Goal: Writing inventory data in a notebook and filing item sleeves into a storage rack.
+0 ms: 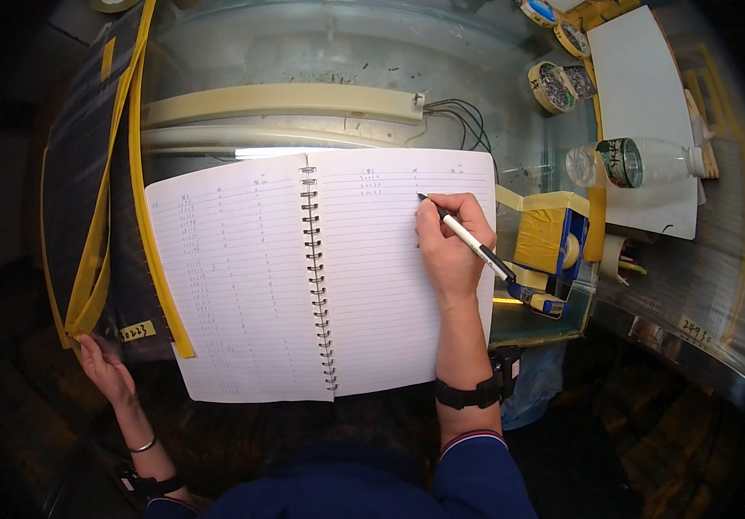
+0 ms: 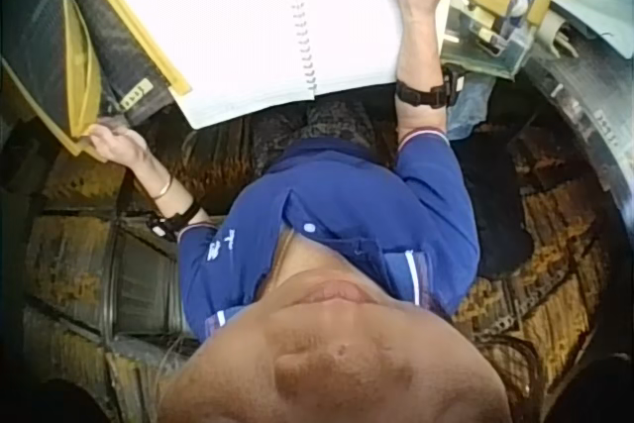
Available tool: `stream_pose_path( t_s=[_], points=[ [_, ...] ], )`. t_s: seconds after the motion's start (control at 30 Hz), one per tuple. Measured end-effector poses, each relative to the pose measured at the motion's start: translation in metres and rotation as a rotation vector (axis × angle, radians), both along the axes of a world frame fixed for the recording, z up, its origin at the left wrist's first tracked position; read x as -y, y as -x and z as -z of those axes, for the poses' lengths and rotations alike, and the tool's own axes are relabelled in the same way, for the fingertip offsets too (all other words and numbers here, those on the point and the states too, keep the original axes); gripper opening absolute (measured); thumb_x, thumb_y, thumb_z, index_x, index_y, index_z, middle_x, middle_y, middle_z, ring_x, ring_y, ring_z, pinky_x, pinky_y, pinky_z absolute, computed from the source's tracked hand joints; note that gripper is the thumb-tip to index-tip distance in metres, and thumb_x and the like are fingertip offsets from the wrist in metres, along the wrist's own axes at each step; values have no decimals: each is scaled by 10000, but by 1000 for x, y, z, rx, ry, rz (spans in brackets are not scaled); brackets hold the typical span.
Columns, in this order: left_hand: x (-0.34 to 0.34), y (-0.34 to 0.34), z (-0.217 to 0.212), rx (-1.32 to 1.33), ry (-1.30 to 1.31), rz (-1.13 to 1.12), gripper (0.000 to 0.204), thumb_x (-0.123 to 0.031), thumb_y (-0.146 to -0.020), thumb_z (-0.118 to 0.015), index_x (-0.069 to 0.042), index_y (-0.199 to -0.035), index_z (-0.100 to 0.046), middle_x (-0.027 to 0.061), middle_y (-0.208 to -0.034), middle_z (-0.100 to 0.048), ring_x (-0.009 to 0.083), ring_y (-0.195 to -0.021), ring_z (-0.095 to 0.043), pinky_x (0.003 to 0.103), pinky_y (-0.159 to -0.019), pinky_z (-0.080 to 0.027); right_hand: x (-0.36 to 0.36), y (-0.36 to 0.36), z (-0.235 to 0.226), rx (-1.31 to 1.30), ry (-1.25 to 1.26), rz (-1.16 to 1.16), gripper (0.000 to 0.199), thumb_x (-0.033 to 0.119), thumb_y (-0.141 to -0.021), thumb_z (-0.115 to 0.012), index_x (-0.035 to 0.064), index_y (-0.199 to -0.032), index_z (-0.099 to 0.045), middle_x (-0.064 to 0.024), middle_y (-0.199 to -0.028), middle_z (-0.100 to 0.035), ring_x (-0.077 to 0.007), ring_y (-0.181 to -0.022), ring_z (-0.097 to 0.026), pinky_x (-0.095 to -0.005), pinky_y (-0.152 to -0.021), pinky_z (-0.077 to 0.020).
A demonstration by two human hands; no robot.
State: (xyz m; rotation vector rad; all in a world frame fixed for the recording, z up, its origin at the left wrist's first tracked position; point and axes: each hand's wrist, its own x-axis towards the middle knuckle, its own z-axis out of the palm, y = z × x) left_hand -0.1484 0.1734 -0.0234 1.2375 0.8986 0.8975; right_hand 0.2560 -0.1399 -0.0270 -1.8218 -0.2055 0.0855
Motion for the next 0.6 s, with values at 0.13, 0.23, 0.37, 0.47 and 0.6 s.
stream_pose_path(
  t_s=[0.13, 0.23, 0.37, 0.47, 0.6],
  points=[
    [1, 10, -5, -39, -27, -76, 248, -200, -990, -455, -12, -1106, -569, 25, -1031, -606, 46, -886, -563, 169, -750, -431, 0, 4, 2, 76, -314, 64, 67, 5, -839, -590, -9, -897, -558, -67, -665, -579, -84, -522, -535, -210, -457, -445],
    [14, -19, -9, -103, -21, -297, 214, -187, -989, -460, -25, -1065, -576, 10, -957, -592, 43, -839, -543, 173, -723, -426, 6, 4, 1, 215, -278, 210, 202, 123, -954, -482, -29, -1087, -482, -147, -857, -599, -146, -669, -574, -239, -587, -499],
    [15, -25, -9, -56, 25, -110, 243, -224, -990, -464, -24, -1056, -585, -20, -904, -577, 33, -817, -509, 195, -730, -414, 2, 16, -4, 382, -232, 2, 279, 36, -943, -385, -30, -1212, -415, -206, -1090, -556, -234, -949, -580, -349, -864, -476],
    [13, -31, -38, -3, -23, -124, 272, -240, -991, -461, -11, -1066, -589, -22, -918, -578, 38, -820, -508, 200, -766, -415, 6, 31, -29, 698, 106, -75, 385, -123, -776, -375, -28, -1133, -481, -183, -1076, -539, -264, -1000, -532, -368, -892, -428],
    [0, -44, -79, -174, -296, -98, 276, -238, -982, -486, -3, -984, -631, -4, -850, -619, 49, -764, -545, 221, -692, -441, 8, 57, -64, 781, 246, -101, 336, -175, -653, -370, -16, -862, -579, -154, -898, -525, -293, -852, -513, -358, -771, -431]
  ],
)
